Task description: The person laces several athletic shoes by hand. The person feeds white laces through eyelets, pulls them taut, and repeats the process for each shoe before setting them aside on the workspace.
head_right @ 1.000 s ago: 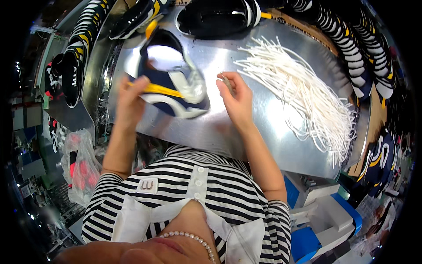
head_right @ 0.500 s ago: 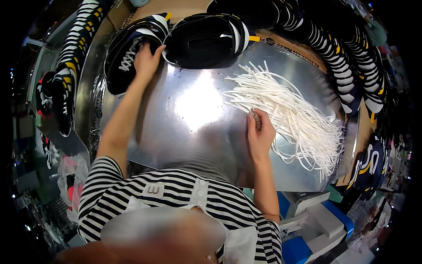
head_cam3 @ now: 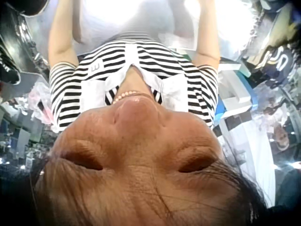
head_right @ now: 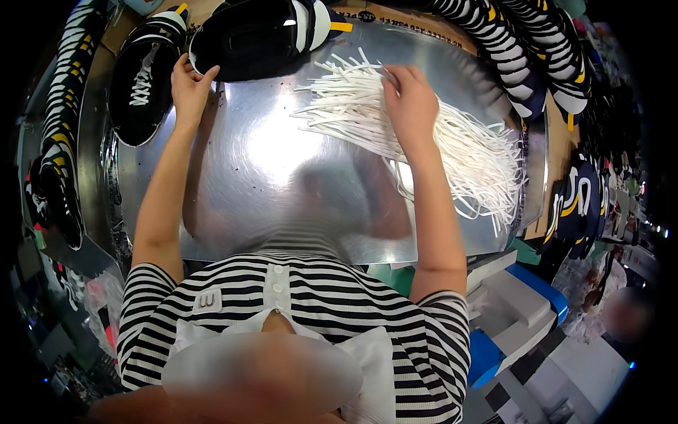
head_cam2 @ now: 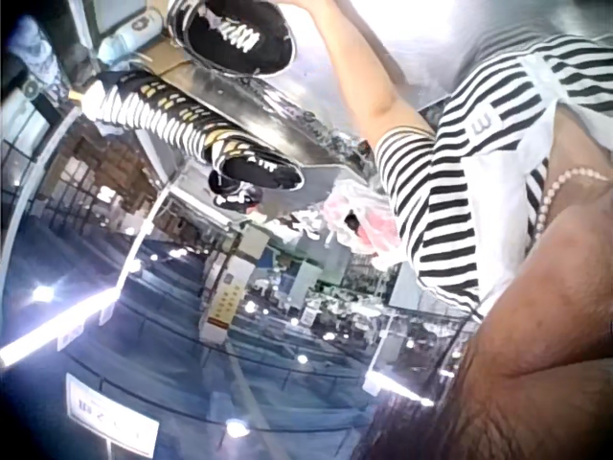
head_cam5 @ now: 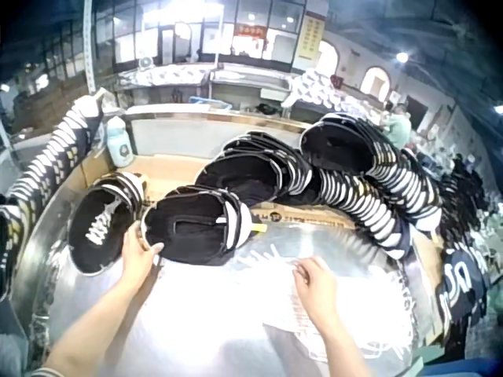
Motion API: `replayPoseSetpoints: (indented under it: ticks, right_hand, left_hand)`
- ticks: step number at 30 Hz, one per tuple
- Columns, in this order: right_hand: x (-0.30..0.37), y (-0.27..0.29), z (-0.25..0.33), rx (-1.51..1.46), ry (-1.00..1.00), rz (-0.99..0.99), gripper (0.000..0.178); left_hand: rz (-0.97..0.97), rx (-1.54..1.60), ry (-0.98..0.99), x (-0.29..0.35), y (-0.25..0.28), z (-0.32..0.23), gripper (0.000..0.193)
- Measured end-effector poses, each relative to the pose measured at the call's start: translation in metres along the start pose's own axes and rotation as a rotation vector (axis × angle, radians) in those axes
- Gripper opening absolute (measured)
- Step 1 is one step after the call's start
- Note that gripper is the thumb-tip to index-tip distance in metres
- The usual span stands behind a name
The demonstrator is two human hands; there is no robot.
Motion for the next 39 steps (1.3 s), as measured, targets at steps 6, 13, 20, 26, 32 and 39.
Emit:
replayPoseSetpoints:
  ticks: [6, 13, 20, 26, 32, 39]
  right_hand:
    - [-0.045, -0.054, -0.006, 0.284, 0.11, 0.227, 0.012]
    - [-0.028, -0.004, 0.048, -0.359, -0.054, 0.241, 0.013]
    - [0.032, 0.233, 0.155, -1.352, 0.361, 0.136, 0.009]
    - [0.076, 0.25, 0.135, -1.575, 0.486, 0.256, 0.008]
    - [0.15, 0.06, 0.07, -1.38, -0.603, 0.431, 0.013]
    - [0.172, -0.067, 0.114, -1.112, -0.62, 0.647, 0.016]
  left_hand:
    - [0.146, 0.695, 0.53, 0.02, 0.011, 0.015, 0.042]
    - [0.084, 0.881, 0.564, 0.028, 0.016, -0.021, 0.022]
    - [-0.334, 0.834, 0.011, 0.019, 0.111, -0.122, 0.025]
    - [0.392, 0.165, -0.488, 0.168, 0.107, -0.246, 0.048]
    - [0.514, 0.359, -0.325, 0.18, 0.102, -0.222, 0.036]
    - [0.682, -0.393, -0.372, 0.126, 0.147, -0.158, 0.027]
Point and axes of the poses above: each hand's wrist, its own x-axis away from the middle knuckle, its own y-axis out of the back of the hand, z = x × y, the point moved 5 cm from there along -x, towards the middle knuckle, and after that the axes turned 7 degrees about -y, right-handed, at the moved point
